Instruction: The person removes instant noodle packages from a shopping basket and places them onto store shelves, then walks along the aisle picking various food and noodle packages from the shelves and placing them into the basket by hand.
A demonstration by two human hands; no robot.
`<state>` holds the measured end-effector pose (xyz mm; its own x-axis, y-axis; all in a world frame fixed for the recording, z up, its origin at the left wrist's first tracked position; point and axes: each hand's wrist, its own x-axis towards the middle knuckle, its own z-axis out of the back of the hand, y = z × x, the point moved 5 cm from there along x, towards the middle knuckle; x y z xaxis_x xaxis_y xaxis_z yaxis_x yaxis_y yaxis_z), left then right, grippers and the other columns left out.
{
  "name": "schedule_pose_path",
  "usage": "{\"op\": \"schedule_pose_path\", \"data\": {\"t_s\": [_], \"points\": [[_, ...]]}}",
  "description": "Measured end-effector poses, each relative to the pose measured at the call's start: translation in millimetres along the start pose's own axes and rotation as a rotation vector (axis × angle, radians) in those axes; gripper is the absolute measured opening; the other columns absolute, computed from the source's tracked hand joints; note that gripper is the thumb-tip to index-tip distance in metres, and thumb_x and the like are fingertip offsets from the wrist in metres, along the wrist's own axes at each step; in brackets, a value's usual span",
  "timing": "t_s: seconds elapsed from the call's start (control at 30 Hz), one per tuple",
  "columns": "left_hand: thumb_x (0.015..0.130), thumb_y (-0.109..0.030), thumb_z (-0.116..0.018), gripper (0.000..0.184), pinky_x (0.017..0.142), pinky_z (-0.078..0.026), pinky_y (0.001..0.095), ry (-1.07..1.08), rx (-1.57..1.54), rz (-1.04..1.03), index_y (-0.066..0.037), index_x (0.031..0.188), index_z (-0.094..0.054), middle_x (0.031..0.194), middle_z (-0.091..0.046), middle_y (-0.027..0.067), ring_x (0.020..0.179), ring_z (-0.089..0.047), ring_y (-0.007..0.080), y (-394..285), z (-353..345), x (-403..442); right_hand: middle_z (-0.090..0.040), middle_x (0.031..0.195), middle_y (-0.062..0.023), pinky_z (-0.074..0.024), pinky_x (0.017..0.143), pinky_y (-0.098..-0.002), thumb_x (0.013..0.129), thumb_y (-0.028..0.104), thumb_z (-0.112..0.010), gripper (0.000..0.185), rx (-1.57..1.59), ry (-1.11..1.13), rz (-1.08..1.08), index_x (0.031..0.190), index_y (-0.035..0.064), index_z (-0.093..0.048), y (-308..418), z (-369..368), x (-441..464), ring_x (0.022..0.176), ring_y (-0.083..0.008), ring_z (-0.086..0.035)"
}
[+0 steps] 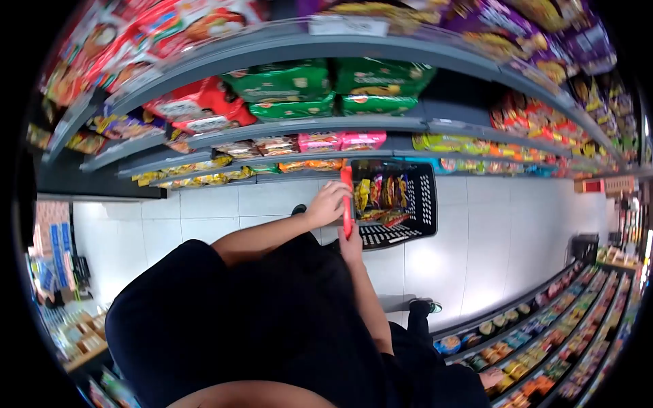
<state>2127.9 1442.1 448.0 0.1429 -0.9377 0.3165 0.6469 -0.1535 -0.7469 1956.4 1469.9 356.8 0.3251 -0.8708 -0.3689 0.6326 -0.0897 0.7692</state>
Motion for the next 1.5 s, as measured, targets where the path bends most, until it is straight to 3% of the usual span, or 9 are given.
{"op": "schedule_pose_path", "data": {"t_s": [0.13,0.23,0.43,0.63,0.87,1.07,1.13,1.3,1.5], "points": [[0.071,0.005,-0.058,0.031,0.09,-0.044,0.0409,-0.205,0.054,0.11,-0.006,0.101,-0.059,0.109,-0.057,0.0109,0.105,-0.054,0.0315,62.2,107.6,-52.6,-0.064,0.078,-0.019,-0.0494,0.07,-0.0425,0.086,0.03,-0.065,0.036,-0.073,0.164,-0.022,0.109,0.0046,-0.055,-23.2,-4.6,20.1,0.076,-0.036,-0.064],[0.074,0.009,-0.054,0.033,0.078,-0.048,0.0336,-0.471,0.176,0.358,-0.004,0.104,-0.058,0.101,-0.059,0.0121,0.093,-0.059,0.0259,105.1,231.9,-68.0,-0.066,0.075,-0.0131,-0.0515,0.064,-0.0371,0.084,0.014,-0.062,0.027,0.013,0.19,-0.026,0.109,0.0057,-0.058,-15.0,-6.1,24.2,0.066,-0.0248,-0.066],[0.076,0.006,-0.059,0.027,0.084,-0.046,0.0374,-0.865,0.556,0.052,-0.002,0.101,-0.057,0.102,-0.058,0.0145,0.097,-0.056,0.0323,56.6,414.6,-41.1,-0.066,0.08,-0.013,-0.0518,0.064,-0.0352,0.083,0.012,-0.06,0.027,-0.023,0.138,0.006,0.109,0.0055,-0.061,-30.7,-11.1,31.6,0.068,-0.0226,-0.066],[0.073,-0.013,-0.07,0.048,0.102,-0.033,0.0472,-0.72,0.797,0.018,-0.007,0.119,-0.057,0.124,-0.051,0.0139,0.123,-0.043,0.0365,42.1,417.6,-1.3,-0.068,0.091,-0.0137,-0.0513,0.074,-0.0359,0.086,0.012,-0.062,0.029,-0.008,0.189,-0.049,0.114,0.0044,-0.061,-52.8,-10.8,39.8,0.082,-0.0246,-0.067],[0.07,-0.034,-0.079,0.056,0.09,-0.034,0.0481,-0.638,0.968,0.111,-0.01,0.117,-0.058,0.112,-0.054,0.0129,0.104,-0.049,0.0328,59.3,423.2,15.2,-0.068,0.092,-0.0137,-0.0514,0.077,-0.0357,0.085,0.011,-0.062,0.03,0.11,0.089,-0.121,0.115,0.0049,-0.059,-45.8,-12.0,28.4,0.086,-0.0247,-0.067],[0.064,-0.058,-0.076,0.081,0.101,-0.028,0.055,-0.317,1.17,0.138,-0.008,0.124,-0.056,0.131,-0.048,0.0158,0.123,-0.041,0.0373,76.6,450.0,30.9,-0.066,0.08,-0.0085,-0.0507,0.067,-0.0325,0.088,0.016,-0.059,0.027,-0.002,0.045,-0.166,0.114,0.0073,-0.06,-4.2,-7.4,13.7,0.073,-0.0178,-0.065],[0.066,-0.055,-0.076,0.073,0.1,-0.028,0.0556,-0.221,1.218,0.31,-0.012,0.122,-0.059,0.126,-0.053,0.014,0.12,-0.045,0.0335,83.9,451.5,31.0,-0.067,0.079,-0.0087,-0.0516,0.065,-0.0326,0.088,0.02,-0.058,0.025,-0.111,0.017,-0.13,0.11,0.0075,-0.06,15.3,-0.9,8.4,0.071,-0.018,-0.065],[0.066,-0.025,-0.08,0.053,0.105,-0.028,0.0513,-0.487,0.952,-0.044,-0.016,0.116,-0.066,0.116,-0.063,0.0029,0.11,-0.055,0.0248,85.4,436.4,-5.6,-0.066,0.095,-0.0236,-0.0495,0.083,-0.0472,0.082,0.031,-0.062,0.039,-0.217,0.001,-0.236,0.114,0.0095,-0.054,-6.3,-4.9,13.2,0.093,-0.0413,-0.063],[0.073,-0.004,-0.067,0.048,0.111,-0.026,0.0463,-0.376,0.834,-0.23,-0.013,0.12,-0.065,0.121,-0.064,0.0025,0.118,-0.056,0.0219,68.6,444.3,-21.8,-0.061,0.105,-0.0268,-0.0466,0.09,-0.046,0.08,0.027,-0.064,0.049,-0.22,-0.049,-0.22,0.118,0.0016,-0.048,-2.4,-3.5,14.3,0.101,-0.0407,-0.059]]}}
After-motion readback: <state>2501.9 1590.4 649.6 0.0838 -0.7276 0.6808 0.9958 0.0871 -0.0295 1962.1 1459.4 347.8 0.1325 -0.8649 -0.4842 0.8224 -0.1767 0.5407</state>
